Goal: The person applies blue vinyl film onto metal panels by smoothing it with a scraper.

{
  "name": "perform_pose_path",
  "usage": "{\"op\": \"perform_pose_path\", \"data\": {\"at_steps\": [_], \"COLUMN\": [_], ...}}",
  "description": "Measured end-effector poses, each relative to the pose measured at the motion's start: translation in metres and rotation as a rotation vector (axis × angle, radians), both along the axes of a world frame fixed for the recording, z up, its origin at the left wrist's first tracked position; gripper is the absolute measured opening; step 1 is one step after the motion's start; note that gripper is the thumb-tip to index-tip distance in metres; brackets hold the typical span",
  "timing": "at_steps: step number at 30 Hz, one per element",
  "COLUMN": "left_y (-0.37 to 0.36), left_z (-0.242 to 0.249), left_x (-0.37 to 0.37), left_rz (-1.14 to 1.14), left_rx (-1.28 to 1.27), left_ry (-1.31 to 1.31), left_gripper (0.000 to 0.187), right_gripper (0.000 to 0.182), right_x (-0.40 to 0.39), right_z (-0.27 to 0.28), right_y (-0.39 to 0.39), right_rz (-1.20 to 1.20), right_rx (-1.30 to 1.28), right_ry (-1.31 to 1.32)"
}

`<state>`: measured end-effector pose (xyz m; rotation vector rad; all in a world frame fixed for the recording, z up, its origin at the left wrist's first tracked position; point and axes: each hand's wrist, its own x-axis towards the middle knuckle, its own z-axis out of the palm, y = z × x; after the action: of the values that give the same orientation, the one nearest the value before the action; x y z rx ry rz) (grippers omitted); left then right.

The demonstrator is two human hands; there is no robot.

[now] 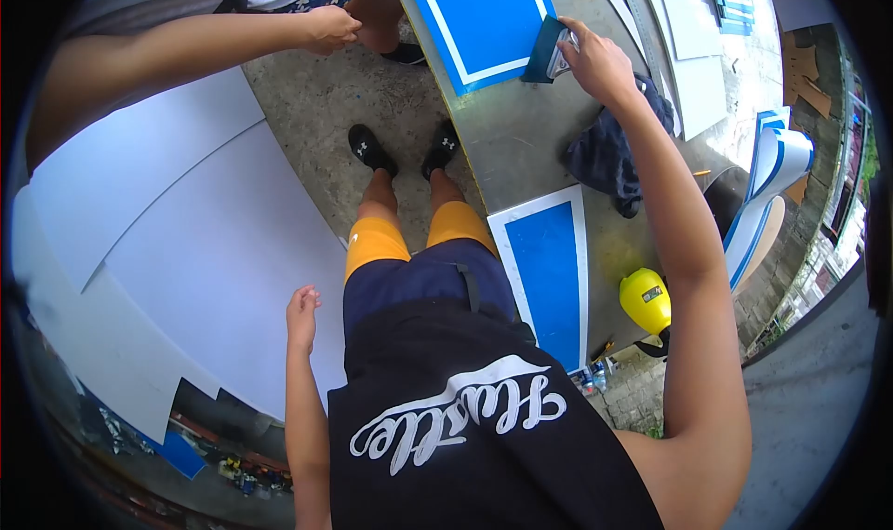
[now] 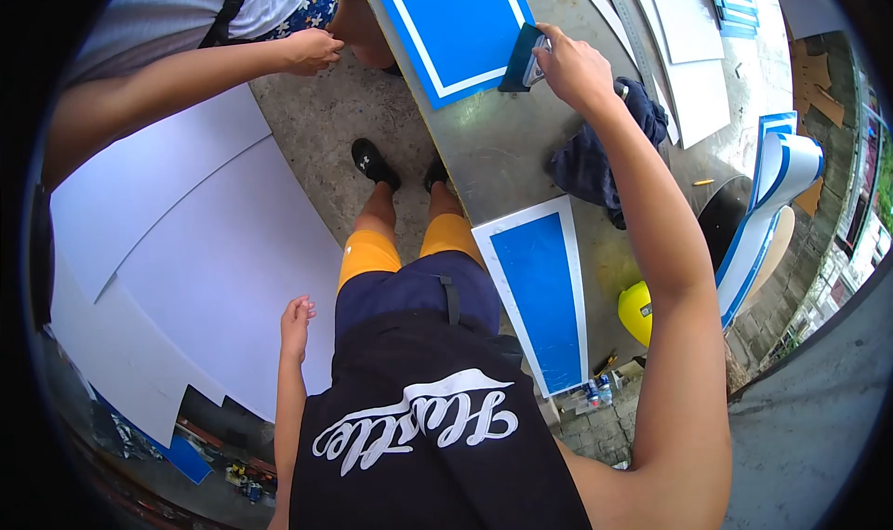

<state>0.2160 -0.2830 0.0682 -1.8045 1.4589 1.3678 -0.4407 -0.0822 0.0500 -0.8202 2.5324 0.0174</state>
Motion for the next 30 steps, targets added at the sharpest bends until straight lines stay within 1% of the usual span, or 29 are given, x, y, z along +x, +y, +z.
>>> {"op": "perform_pose_path", "data": {"at_steps": [4,7,10,13,16,19,22,25,28,30], "left_y": [-0.004,-0.003,0.002,0.001,0.008,0.007,0.011,0.018,0.018,0.017], "left_z": [-0.001,-0.004,-0.005,-0.014,-0.014,-0.008,-0.011,-0.018,-0.011,-0.006], "left_x": [0.014,0.021,0.019,0.029,0.029,0.021,0.028,0.036,0.023,0.018], "left_rz": [0.007,-0.015,0.019,-0.023,0.012,0.022,0.037,0.044,0.034,0.039], "left_rx": [-0.006,0.003,0.01,0.032,0.007,0.009,0.01,0.001,0.012,-0.005], "left_ry": [0.005,-0.014,0.005,0.014,0.077,-0.004,0.001,0.101,0.02,0.019], "left_gripper": [0.038,0.039,0.039,0.039,0.039,0.039,0.039,0.039,0.039,0.039], "right_gripper": [0.046,0.044,0.044,0.044,0.044,0.043,0.042,0.041,0.04,0.04], "right_x": [-0.001,-0.007,-0.013,-0.018,-0.023,-0.028,-0.035,-0.033,-0.033,-0.037], "right_z": [-0.001,-0.008,-0.009,0.0,-0.002,-0.008,-0.02,-0.014,-0.007,-0.003], "right_y": [-0.006,-0.008,-0.016,-0.025,-0.029,-0.033,-0.033,-0.036,-0.038,-0.036], "right_rz": [0.009,0.072,0.139,0.177,0.258,0.329,0.412,0.418,0.439,0.386], "right_rx": [-0.037,-0.059,-0.061,0.011,0.009,0.035,-0.015,0.01,0.002,-0.034], "right_ry": [-0.003,0.031,0.051,0.011,0.058,0.095,0.124,0.124,0.119,0.126]}}
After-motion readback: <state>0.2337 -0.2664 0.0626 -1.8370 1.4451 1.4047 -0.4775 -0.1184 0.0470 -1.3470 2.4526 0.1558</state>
